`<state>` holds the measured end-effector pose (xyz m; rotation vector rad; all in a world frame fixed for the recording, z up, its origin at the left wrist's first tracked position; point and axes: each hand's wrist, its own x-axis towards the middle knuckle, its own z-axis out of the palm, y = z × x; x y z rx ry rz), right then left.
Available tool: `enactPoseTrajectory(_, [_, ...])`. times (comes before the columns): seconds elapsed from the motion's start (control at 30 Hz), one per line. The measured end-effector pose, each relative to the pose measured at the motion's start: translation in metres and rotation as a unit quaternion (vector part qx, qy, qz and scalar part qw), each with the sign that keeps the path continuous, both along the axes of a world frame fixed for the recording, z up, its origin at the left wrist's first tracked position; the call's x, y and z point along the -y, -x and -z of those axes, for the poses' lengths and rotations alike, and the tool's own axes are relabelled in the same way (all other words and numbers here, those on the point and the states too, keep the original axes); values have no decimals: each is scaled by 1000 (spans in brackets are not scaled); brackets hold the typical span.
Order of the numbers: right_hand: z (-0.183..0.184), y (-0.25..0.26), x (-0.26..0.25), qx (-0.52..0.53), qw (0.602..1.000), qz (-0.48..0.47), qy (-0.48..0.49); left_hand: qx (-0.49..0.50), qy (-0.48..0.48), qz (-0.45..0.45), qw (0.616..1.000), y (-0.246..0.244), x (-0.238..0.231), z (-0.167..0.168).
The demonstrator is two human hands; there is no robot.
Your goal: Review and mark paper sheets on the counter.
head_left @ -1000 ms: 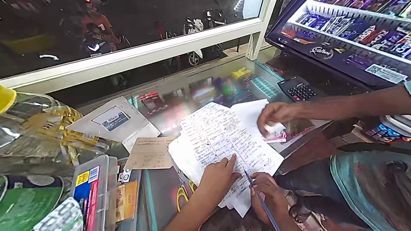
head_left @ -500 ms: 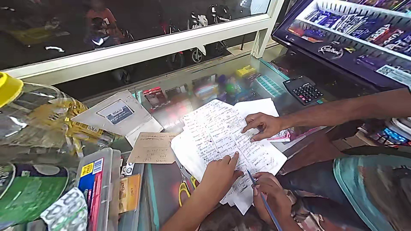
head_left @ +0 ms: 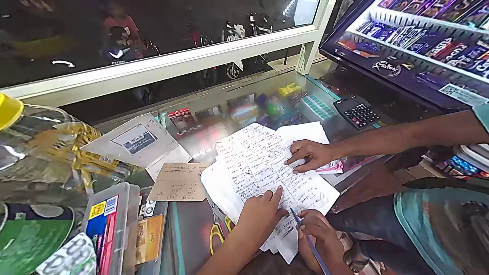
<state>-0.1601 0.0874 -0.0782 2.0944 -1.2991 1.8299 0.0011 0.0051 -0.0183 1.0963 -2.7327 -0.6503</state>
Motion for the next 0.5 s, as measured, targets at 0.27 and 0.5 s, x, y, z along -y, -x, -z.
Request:
enactPoseTrajectory(0.27, [-16, 19, 23, -36, 988, 141, -57, -2, -1, -5, 1000, 1, 1, 3])
enactPoseTrajectory(0.5, [-10, 17, 27, -122, 973, 147, -127, 12, 1, -1, 1000, 1, 1, 3])
